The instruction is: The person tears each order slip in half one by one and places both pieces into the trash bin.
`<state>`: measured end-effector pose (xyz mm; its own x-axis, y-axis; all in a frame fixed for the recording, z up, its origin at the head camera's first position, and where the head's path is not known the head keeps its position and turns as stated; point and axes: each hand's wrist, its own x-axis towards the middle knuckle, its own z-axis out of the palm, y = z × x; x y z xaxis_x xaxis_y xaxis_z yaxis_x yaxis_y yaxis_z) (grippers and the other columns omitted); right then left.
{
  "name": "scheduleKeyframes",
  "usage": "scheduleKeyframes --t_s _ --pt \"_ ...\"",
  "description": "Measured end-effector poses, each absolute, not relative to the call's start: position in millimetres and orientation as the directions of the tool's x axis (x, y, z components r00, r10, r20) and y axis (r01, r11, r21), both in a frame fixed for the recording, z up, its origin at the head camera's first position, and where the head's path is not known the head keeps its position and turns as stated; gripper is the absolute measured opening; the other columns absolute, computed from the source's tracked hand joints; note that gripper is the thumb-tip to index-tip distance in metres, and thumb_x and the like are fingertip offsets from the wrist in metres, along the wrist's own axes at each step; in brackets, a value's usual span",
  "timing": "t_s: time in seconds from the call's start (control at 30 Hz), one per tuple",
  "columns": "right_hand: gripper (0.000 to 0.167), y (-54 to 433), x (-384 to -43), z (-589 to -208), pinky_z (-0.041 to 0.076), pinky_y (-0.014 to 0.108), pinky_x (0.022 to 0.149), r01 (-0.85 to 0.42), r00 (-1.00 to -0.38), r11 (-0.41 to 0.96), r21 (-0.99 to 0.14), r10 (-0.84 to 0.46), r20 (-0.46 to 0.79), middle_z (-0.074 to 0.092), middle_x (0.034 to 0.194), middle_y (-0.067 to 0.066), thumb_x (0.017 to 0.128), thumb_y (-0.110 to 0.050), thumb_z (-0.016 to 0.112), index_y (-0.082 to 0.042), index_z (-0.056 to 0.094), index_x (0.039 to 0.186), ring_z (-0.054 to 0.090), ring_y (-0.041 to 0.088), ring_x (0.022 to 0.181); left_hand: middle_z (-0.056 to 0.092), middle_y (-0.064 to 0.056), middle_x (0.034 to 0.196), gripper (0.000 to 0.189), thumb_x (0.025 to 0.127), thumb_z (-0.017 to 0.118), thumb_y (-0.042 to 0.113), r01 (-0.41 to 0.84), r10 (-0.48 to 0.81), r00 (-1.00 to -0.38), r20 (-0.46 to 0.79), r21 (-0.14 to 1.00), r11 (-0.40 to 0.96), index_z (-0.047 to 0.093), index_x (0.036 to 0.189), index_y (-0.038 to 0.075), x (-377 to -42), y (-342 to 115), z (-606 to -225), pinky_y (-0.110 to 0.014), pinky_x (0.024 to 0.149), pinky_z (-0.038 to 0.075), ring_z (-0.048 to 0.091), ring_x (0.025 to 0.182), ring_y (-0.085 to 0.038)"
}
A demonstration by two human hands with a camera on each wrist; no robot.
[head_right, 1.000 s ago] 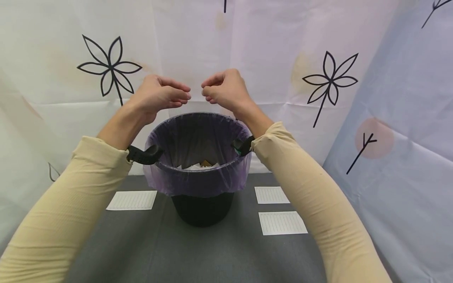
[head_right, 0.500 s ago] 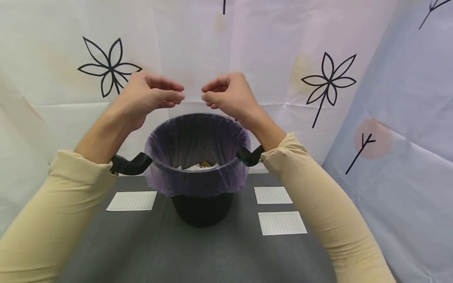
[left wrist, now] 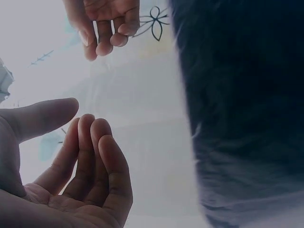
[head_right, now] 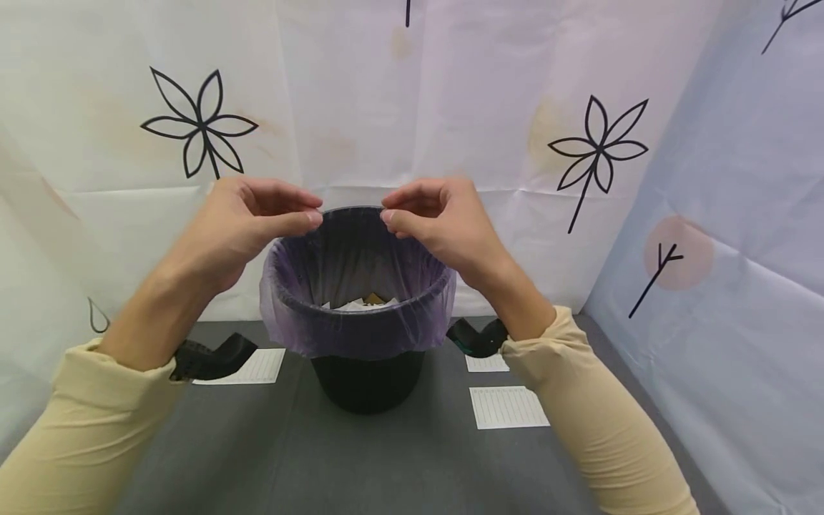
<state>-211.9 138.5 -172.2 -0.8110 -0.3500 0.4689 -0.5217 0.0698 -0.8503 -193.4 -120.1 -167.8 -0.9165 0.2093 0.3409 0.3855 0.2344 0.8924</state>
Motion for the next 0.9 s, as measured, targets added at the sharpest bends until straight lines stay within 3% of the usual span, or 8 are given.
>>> scheduleKeyframes --t_s 0.33,0.6,0.9 --pt "0.015 152 -180 -202 0.058 0.032 0.082 -0.526 -0.805 0.015 -0.850 -0.331 0.492 0.075 0.096 0.010 0.089 0.008 0.069 0.008 0.071 0.105 0.072 0.023 0.087 0.072 -0.007 0.102 0.021 0.091 0.076 0.009 0.426 0.222 -0.895 0.386 0.887 0.179 0.073 0.110 0.000 -161 -129 -191 -0.030 0.079 0.052 0.065 0.092 -0.025" --pt "0.014 160 -160 -233 0.058 0.032 0.083 -0.528 -0.796 -0.028 -0.849 -0.332 0.506 0.075 0.095 0.011 0.091 0.010 0.067 0.005 0.072 0.103 0.073 0.022 0.088 0.072 -0.009 0.093 0.015 0.089 0.075 -0.001 0.482 0.209 -0.864 0.459 0.873 0.074 0.074 0.104 -0.001 -139 -135 -220 -0.027 0.075 0.055 0.067 0.083 -0.023" --pt "0.015 169 -143 -266 0.058 0.033 0.084 -0.484 -0.812 -0.051 -0.873 -0.345 0.471 0.074 0.100 0.009 0.094 0.009 0.064 0.004 0.071 0.106 0.073 0.021 0.092 0.072 -0.013 0.097 0.017 0.090 0.076 0.004 0.443 0.181 -0.889 0.420 0.889 0.112 0.072 0.106 -0.003 -120 -136 -257 -0.027 0.077 0.056 0.069 0.085 -0.023"
